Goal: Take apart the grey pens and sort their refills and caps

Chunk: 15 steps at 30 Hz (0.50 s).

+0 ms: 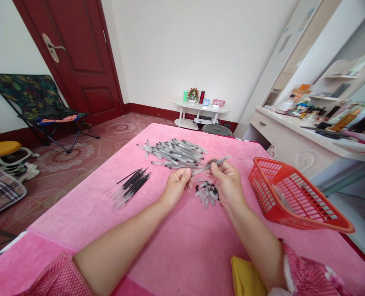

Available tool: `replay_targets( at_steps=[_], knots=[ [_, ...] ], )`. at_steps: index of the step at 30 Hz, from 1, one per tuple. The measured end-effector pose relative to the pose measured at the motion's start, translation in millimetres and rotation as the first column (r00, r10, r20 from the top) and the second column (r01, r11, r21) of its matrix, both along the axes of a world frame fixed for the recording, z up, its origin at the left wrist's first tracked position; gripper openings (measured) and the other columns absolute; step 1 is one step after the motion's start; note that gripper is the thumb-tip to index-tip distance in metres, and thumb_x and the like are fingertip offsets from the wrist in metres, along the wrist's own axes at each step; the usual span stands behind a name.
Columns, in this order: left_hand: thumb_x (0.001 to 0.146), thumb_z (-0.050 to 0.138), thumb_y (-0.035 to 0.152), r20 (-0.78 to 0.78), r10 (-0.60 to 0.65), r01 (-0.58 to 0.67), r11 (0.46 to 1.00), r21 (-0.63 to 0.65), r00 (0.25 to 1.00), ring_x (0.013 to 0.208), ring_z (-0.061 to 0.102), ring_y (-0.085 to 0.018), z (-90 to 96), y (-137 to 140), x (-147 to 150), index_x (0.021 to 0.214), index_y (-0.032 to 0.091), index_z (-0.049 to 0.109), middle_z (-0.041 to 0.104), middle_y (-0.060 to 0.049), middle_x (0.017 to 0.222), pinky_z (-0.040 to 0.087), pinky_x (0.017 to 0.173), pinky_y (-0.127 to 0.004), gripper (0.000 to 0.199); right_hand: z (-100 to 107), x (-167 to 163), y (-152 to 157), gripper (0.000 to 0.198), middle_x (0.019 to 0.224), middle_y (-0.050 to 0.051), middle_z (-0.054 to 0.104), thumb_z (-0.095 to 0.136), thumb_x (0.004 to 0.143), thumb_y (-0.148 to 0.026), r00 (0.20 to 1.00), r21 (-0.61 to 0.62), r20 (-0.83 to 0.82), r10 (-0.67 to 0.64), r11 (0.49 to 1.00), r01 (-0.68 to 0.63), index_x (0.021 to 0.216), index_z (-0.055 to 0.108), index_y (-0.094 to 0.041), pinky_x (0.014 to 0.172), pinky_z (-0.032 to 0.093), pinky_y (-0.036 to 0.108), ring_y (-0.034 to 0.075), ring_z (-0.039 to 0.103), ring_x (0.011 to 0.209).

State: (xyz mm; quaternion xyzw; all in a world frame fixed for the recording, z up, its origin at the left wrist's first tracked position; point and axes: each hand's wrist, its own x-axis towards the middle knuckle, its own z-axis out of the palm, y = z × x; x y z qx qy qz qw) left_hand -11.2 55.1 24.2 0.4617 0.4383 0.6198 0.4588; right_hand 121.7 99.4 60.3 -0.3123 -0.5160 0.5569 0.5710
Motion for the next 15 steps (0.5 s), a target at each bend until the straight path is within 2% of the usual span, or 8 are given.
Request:
replay_targets(
  at_steps=[3,5,7,10,12,15],
  knots=[
    [0.078,0.039,0.063,0.083,-0.063,0.075,0.987,-0.142,0.995,0.035,0.035,-0.006,0.7,0.0,-0.4,0.054,0.016,0.042,0.041,0.004,0.041,0.024,0.041,-0.021,0.053,0.2,-0.8,-0.9,0.020,0.079,0.003,0.066,0.067,0.069,-0.028,0.998,0.065,0.063,0.016,0.998,-0.020,0.084,0.064,-0.016,0.058,0.047,0.024,0.009,0.055,0.057],
    [0.077,0.036,0.066,0.120,-0.082,0.104,0.975,-0.196,0.989,0.035,0.036,-0.007,0.8,0.0,-0.5,0.055,0.017,0.041,0.042,0.004,0.041,0.022,0.040,-0.021,0.054,-0.4,-0.9,-0.6,0.021,0.080,0.004,0.066,0.066,0.069,-0.029,0.996,0.077,0.085,0.011,0.997,-0.017,0.085,0.064,-0.015,0.058,0.047,0.025,0.010,0.055,0.058],
    [0.077,0.036,0.066,0.098,-0.058,0.075,0.982,-0.175,0.993,0.037,0.041,-0.007,0.5,0.0,0.0,0.060,0.016,0.045,0.049,0.002,0.048,0.022,0.039,-0.021,0.054,-1.4,-0.3,0.6,0.023,0.079,0.004,0.066,0.066,0.068,-0.030,0.998,0.050,0.070,-0.007,0.999,0.003,0.086,0.064,-0.015,0.058,0.047,0.025,0.010,0.055,0.058],
    [0.074,0.048,0.062,0.033,-0.033,0.035,0.997,-0.072,0.999,0.041,0.044,-0.007,-0.3,0.2,1.4,0.066,0.015,0.050,0.054,0.001,0.056,0.024,0.042,-0.020,0.048,-2.9,1.1,2.6,0.025,0.078,0.003,0.065,0.068,0.067,-0.030,0.999,-0.012,0.025,-0.029,1.000,0.029,0.086,0.064,-0.015,0.057,0.047,0.024,0.010,0.055,0.058],
    [0.074,0.050,0.060,0.050,-0.061,0.064,0.996,-0.056,0.997,0.040,0.042,-0.006,-1.0,0.4,1.9,0.062,0.015,0.047,0.050,0.003,0.051,0.026,0.043,-0.020,0.046,-3.6,1.3,2.9,0.024,0.078,0.003,0.065,0.068,0.067,-0.029,1.000,-0.027,0.003,-0.016,1.000,0.016,0.085,0.064,-0.015,0.056,0.047,0.024,0.010,0.054,0.058],
    [0.078,0.042,0.061,0.160,-0.130,0.150,0.981,-0.123,0.978,0.035,0.036,-0.006,-2.0,0.8,0.5,0.054,0.017,0.039,0.039,0.005,0.041,0.023,0.040,-0.021,0.050,-4.2,0.3,1.3,0.021,0.079,0.003,0.065,0.066,0.069,-0.027,1.000,0.031,0.016,0.025,0.999,-0.026,0.085,0.063,-0.015,0.058,0.047,0.023,0.009,0.055,0.059]
  ],
)
